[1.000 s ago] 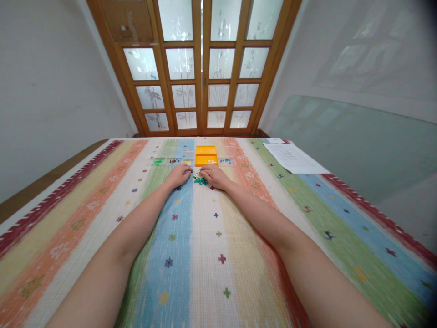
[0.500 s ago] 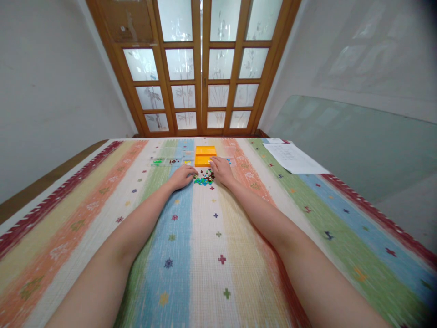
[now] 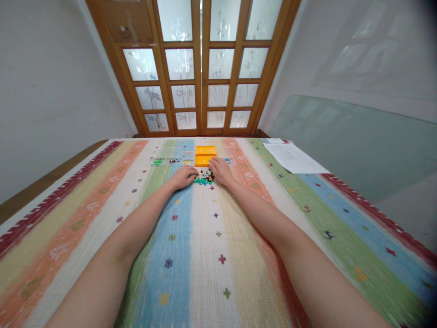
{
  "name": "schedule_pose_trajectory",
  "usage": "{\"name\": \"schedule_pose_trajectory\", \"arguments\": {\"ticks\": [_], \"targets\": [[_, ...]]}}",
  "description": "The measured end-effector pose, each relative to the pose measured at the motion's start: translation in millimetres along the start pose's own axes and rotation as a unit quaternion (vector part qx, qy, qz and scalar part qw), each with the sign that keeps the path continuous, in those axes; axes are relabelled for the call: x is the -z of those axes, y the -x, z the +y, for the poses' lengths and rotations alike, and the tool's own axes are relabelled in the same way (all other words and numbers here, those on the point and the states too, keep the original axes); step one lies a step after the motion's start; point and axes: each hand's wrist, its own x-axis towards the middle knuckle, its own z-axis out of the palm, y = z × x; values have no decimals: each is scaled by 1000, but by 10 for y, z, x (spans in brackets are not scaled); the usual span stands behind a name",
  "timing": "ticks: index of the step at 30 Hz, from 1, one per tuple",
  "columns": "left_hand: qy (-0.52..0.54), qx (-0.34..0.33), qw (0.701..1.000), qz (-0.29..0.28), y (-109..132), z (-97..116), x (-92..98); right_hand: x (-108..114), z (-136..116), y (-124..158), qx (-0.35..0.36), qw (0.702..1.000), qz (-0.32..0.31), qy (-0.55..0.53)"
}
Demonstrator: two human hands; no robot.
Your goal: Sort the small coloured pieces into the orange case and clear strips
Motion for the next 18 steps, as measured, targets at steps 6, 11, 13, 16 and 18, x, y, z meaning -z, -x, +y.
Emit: {"name": "schedule_pose_trajectory", "arguments": {"ticks": [6, 11, 13, 16, 18], "targets": [[-11, 12, 1000, 18, 13, -84, -48, 5, -25, 11, 6, 1000, -2, 0], [-18, 19, 1000, 13, 6, -90, -20, 15, -44, 18, 3, 1000, -4, -4], [-23, 21, 999, 13, 2, -86, -8, 18, -46, 19, 7, 1000, 0, -4], [-26, 15, 999, 16, 1, -84, -5, 22, -46, 18, 14, 1000, 0, -6], [-25, 9, 1000, 16, 2, -85, -11, 26, -47, 18, 14, 1000, -4, -4]]}}
